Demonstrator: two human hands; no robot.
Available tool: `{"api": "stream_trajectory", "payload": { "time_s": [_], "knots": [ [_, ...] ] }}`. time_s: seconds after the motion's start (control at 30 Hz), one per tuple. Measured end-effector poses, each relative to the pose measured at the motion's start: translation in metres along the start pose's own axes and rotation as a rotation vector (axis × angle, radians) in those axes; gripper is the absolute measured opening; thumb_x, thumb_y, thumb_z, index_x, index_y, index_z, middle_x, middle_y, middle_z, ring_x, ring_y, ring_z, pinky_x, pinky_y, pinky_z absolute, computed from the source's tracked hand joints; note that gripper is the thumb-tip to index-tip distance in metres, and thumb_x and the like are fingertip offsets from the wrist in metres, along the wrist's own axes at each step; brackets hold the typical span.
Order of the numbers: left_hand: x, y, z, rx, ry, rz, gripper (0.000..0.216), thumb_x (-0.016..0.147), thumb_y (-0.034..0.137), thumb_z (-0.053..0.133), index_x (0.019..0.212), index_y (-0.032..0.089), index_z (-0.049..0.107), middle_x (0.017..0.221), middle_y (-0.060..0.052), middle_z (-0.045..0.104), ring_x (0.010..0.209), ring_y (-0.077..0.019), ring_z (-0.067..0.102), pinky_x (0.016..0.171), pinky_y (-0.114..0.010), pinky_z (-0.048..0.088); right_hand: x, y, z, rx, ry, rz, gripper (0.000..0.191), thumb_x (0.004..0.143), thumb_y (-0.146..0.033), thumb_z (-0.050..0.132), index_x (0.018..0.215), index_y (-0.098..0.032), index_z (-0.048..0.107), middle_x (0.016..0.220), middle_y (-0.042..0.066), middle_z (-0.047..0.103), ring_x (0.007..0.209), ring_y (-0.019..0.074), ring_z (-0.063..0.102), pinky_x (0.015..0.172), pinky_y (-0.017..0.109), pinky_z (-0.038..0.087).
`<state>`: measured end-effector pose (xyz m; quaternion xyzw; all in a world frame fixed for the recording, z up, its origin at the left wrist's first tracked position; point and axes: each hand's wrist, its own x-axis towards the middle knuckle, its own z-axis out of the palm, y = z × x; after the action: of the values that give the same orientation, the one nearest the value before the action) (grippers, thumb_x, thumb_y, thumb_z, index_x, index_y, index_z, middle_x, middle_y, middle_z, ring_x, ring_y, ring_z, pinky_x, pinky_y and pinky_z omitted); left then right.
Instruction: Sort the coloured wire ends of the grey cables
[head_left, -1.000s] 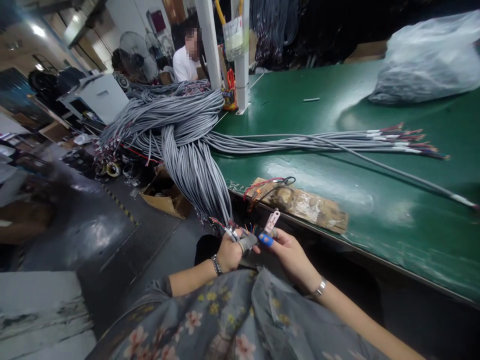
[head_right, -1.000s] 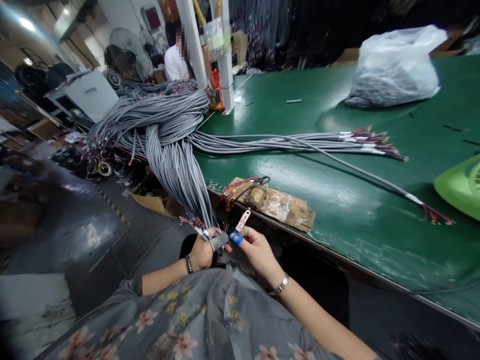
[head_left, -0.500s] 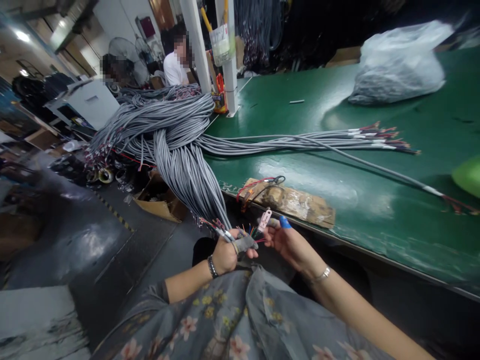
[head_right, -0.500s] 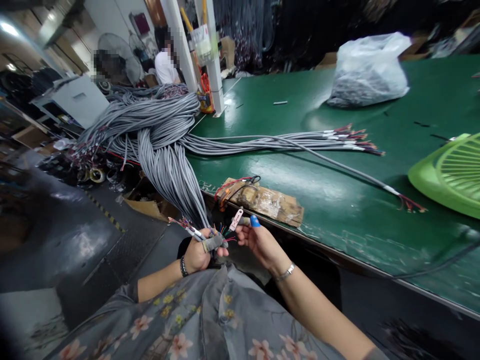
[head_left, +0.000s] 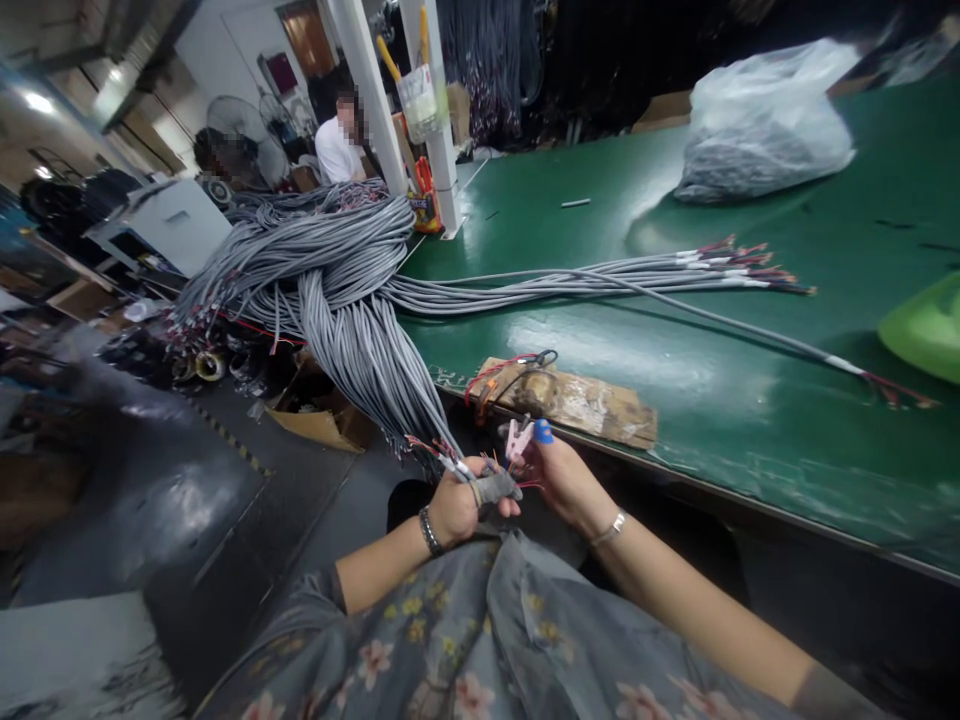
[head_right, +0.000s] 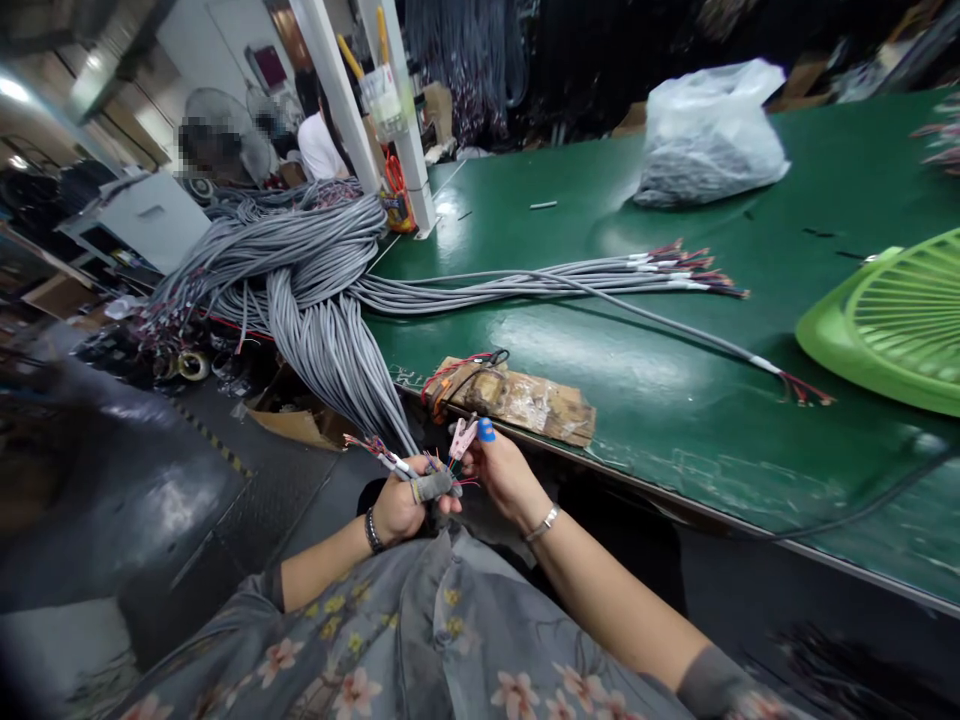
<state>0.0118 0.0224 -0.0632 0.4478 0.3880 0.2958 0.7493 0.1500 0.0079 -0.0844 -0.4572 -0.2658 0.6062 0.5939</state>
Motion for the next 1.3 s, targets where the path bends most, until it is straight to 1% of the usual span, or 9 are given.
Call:
{"api": "stream_trajectory", "payload": {
  "time_s": [0.07, 0.17, 0.37, 0.57, 0.63, 0.77, 1.0, 1.13, 1.3],
  "knots": [
    [0.001, -0.001, -0.001, 0.018, 0.0, 0.007, 0.049, 0.05, 0.059, 0.079, 0.056, 0.013, 0.061, 0.042, -0.002, 0.055, 0.044, -0.0144, 0.056, 0.051, -0.027, 0.043, 0.001, -0.002, 0.002, 0.101, -0.092, 0.086, 0.057, 0.069, -0.075, 0.058, 0.075, -0.019, 0.063, 0.061, 0.002, 0.057, 0.053, 0.0155, 0.05, 0.051, 0.03, 0.04],
    [0.001, -0.002, -0.002, 0.031, 0.007, 0.023, 0.048, 0.051, 0.059, 0.079, 0.055, 0.014, 0.061, 0.042, -0.002, 0.056, 0.045, -0.0143, 0.056, 0.051, -0.026, 0.043, 0.002, -0.003, 0.004, 0.175, -0.093, 0.103, 0.054, 0.069, -0.071, 0.063, 0.081, -0.018, 0.065, 0.06, 0.001, 0.058, 0.055, 0.0164, 0.053, 0.052, 0.03, 0.042],
    [0.004, -0.006, -0.005, 0.069, 0.009, 0.014, 0.045, 0.053, 0.056, 0.077, 0.054, 0.014, 0.06, 0.043, -0.001, 0.055, 0.045, -0.014, 0.055, 0.052, -0.027, 0.044, 0.005, -0.001, 0.005, 0.18, -0.006, 0.053, 0.048, 0.066, -0.067, 0.069, 0.072, -0.019, 0.065, 0.059, 0.0, 0.057, 0.055, 0.0149, 0.05, 0.054, 0.029, 0.042],
    [0.006, -0.012, -0.008, 0.064, -0.018, 0.008, 0.043, 0.054, 0.053, 0.078, 0.055, 0.014, 0.062, 0.043, -0.002, 0.056, 0.045, -0.0135, 0.055, 0.051, -0.026, 0.043, 0.004, 0.001, 0.004, 0.18, -0.053, 0.083, 0.056, 0.068, -0.071, 0.063, 0.083, -0.017, 0.067, 0.06, 0.002, 0.06, 0.059, 0.018, 0.056, 0.054, 0.03, 0.044],
    [0.006, -0.013, -0.009, 0.058, -0.015, -0.005, 0.043, 0.053, 0.054, 0.078, 0.055, 0.014, 0.061, 0.043, -0.001, 0.056, 0.044, -0.0132, 0.054, 0.05, -0.026, 0.042, 0.003, 0.001, 0.004, 0.181, -0.05, 0.09, 0.055, 0.067, -0.072, 0.064, 0.079, -0.018, 0.066, 0.059, 0.001, 0.059, 0.056, 0.0163, 0.054, 0.052, 0.029, 0.043],
    [0.003, -0.01, -0.009, 0.066, -0.015, -0.017, 0.045, 0.053, 0.056, 0.078, 0.055, 0.014, 0.06, 0.043, -0.001, 0.055, 0.043, -0.013, 0.054, 0.049, -0.026, 0.041, 0.004, 0.001, 0.004, 0.183, 0.004, 0.064, 0.053, 0.061, -0.07, 0.07, 0.072, -0.019, 0.065, 0.062, 0.0, 0.06, 0.053, 0.0127, 0.049, 0.051, 0.026, 0.041],
    [-0.006, -0.007, -0.013, 0.08, -0.031, 0.011, 0.047, 0.055, 0.057, 0.077, 0.053, 0.015, 0.057, 0.045, -0.002, 0.056, 0.047, -0.014, 0.056, 0.05, -0.026, 0.041, 0.003, 0.003, 0.001, 0.195, -0.061, 0.099, 0.048, 0.062, -0.066, 0.072, 0.075, -0.019, 0.068, 0.066, 0.001, 0.061, 0.056, 0.0128, 0.049, 0.054, 0.026, 0.041],
    [-0.002, -0.009, -0.011, 0.031, -0.011, 0.013, 0.048, 0.053, 0.058, 0.078, 0.056, 0.014, 0.059, 0.043, -0.001, 0.055, 0.045, -0.0148, 0.056, 0.049, -0.026, 0.041, 0.004, 0.001, 0.001, 0.25, -0.044, 0.139, 0.044, 0.058, -0.06, 0.079, 0.075, -0.02, 0.07, 0.065, 0.0, 0.061, 0.058, 0.0133, 0.051, 0.055, 0.026, 0.042],
    [0.005, -0.007, -0.005, -0.005, 0.003, 0.004, 0.046, 0.049, 0.055, 0.08, 0.055, 0.013, 0.061, 0.041, -0.001, 0.054, 0.042, -0.0133, 0.054, 0.048, -0.026, 0.041, 0.004, -0.001, 0.003, 0.268, -0.029, 0.125, 0.041, 0.062, -0.059, 0.077, 0.071, -0.02, 0.068, 0.065, 0.001, 0.061, 0.059, 0.0148, 0.052, 0.056, 0.028, 0.044]
  ]
}}
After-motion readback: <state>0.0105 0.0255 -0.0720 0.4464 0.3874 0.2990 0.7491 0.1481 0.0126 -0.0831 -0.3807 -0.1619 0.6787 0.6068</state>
